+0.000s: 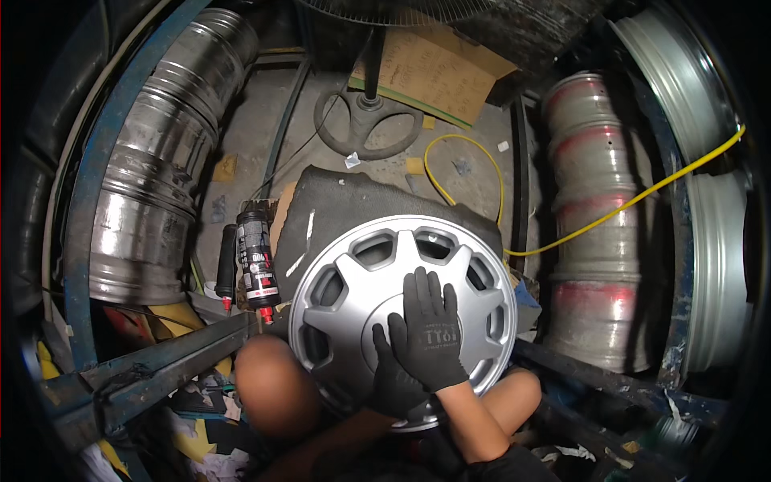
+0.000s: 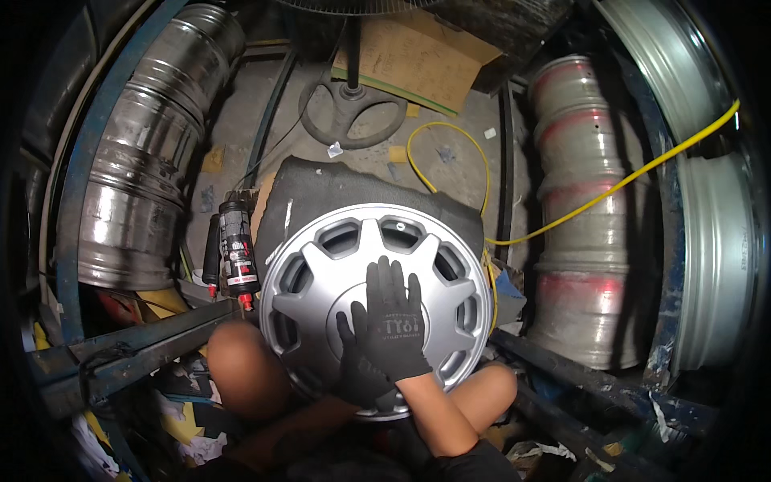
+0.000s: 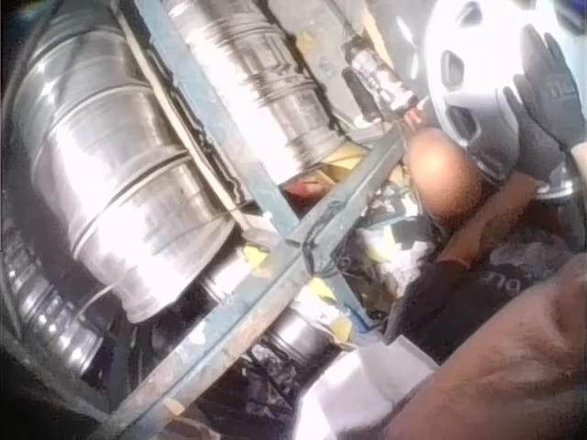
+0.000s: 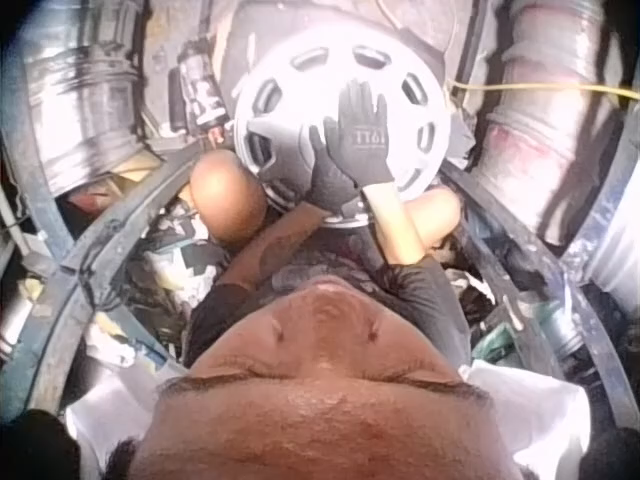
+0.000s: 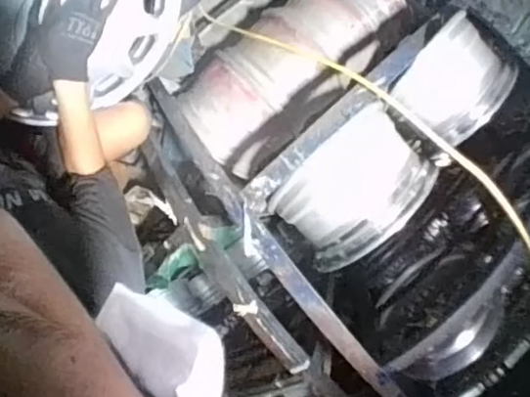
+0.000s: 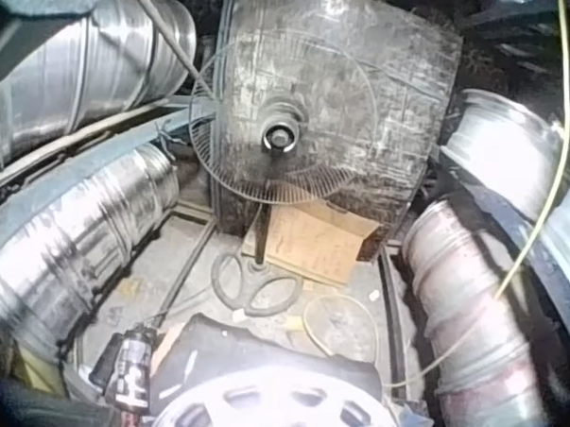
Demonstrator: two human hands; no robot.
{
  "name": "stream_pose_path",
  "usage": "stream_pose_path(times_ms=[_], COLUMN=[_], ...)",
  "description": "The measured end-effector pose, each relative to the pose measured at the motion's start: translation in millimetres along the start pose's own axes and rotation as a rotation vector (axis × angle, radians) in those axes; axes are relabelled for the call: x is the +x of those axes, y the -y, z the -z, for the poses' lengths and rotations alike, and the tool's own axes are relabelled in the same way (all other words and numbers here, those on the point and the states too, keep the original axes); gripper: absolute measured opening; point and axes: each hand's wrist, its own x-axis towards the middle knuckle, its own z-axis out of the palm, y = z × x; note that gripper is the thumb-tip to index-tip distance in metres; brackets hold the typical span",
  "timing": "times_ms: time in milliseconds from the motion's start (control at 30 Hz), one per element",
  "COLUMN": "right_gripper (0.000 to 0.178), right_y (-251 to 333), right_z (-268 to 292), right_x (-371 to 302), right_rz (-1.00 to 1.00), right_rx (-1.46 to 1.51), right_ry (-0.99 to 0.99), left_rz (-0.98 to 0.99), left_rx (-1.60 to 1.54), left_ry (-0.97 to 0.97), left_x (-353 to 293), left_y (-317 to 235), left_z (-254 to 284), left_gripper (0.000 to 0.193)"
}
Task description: Cleaning and repairing the center cap and surface of a car wheel rim.
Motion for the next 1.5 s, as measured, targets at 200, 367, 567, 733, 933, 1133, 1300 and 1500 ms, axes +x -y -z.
stream_pose_path(times_ms=[200, 367, 567, 733, 933, 1133, 1300, 1500], right_gripper=[0.061, 0.061, 0.059, 0.057, 0.06, 0.074, 0.108, 0.126], right_y=[-9, -33, -43, -54, -51, -55, -51, -39], right_z=[38, 28, 1, 0, -8, -14, 1, 11], right_x=[-18, -83, -116, -114, -111, -111, -115, -112], right_rz=[-0.027, -0.206, -0.24, -0.164, -0.125, -0.142, -0.152, -0.205], right_rx=[0.056, 0.1, 0.072, 0.098, 0.03, 0.043, 0.106, 0.078], right_ry=[-0.202, -0.148, -0.065, -0.129, -0.194, -0.1, 0.041, 0.174], left_rz=[0.206, 0.272, 0.255, 0.896, 0.77, 0.73, 0.509, 0.329], left_rx=[-1.735, -1.694, -1.558, -1.406, -1.308, -1.343, -1.437, -1.552], left_ry=[-0.251, -0.317, -0.426, -0.143, -0.163, -0.161, -0.164, -0.005], left_x=[-7, -5, 10, 8, -11, -20, -52, -56], left_y=[80, 71, 58, 83, 65, 61, 66, 90], left_z=[-5, -2, -22, -105, -101, -92, -89, -75], left_gripper=[0.066, 0.067, 0.065, 0.065, 0.065, 0.066, 0.096, 0.137])
